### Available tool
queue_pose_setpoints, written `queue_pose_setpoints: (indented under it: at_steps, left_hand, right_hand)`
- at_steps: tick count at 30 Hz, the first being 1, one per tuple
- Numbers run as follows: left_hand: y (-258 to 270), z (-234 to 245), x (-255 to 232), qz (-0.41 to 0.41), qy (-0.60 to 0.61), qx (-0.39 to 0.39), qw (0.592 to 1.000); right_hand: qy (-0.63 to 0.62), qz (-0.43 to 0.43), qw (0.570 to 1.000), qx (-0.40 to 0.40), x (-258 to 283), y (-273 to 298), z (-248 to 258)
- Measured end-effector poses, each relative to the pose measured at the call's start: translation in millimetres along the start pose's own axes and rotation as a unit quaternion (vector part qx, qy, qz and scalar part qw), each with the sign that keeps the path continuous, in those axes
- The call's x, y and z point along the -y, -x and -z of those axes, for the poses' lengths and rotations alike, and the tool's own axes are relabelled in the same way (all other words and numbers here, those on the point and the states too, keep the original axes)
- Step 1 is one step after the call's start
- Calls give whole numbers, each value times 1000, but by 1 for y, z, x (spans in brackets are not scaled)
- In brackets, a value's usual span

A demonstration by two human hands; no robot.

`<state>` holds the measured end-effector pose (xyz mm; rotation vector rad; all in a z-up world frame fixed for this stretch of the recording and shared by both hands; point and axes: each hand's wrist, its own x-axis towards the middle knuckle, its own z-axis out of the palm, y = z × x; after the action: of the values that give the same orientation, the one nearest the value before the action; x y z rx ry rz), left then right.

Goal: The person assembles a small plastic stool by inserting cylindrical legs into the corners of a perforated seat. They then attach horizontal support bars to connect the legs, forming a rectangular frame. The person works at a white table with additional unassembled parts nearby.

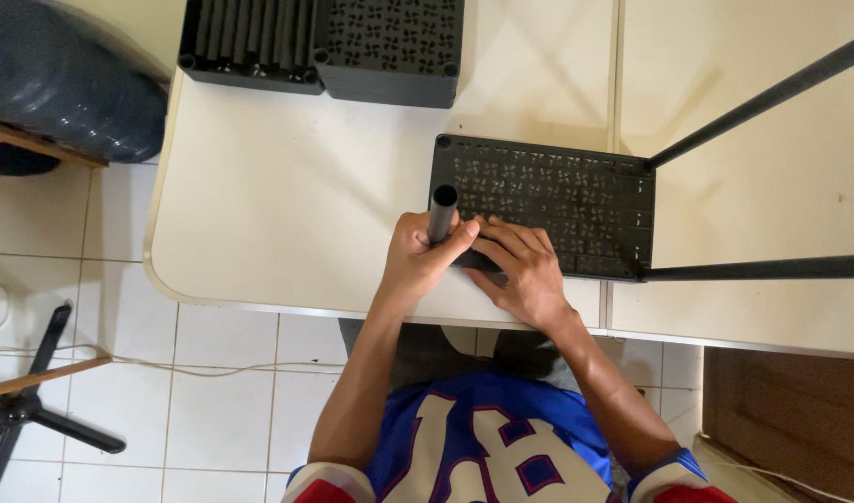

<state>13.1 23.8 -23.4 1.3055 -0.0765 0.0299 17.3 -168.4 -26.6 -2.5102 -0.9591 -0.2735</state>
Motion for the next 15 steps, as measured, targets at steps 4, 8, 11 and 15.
queue_pose_setpoints:
  at_steps: [4,8,11,15]
  left_hand:
    - [9,-10,-14,-23,-4,-61,998]
    - [19,-26,-16,-44,-12,-158,986]
    - [16,-30,-5,-29,-43,-171,984]
    - [11,-24,14,-40,-26,-149,988]
  right_hand:
    - [8,1,1000,-4,0,1,0]
    - [9,-3,1000,-1,1,2,-1]
    - [11,-2,1000,-2,-1,0,0]
    - [5,-2,1000,9,0,1,1]
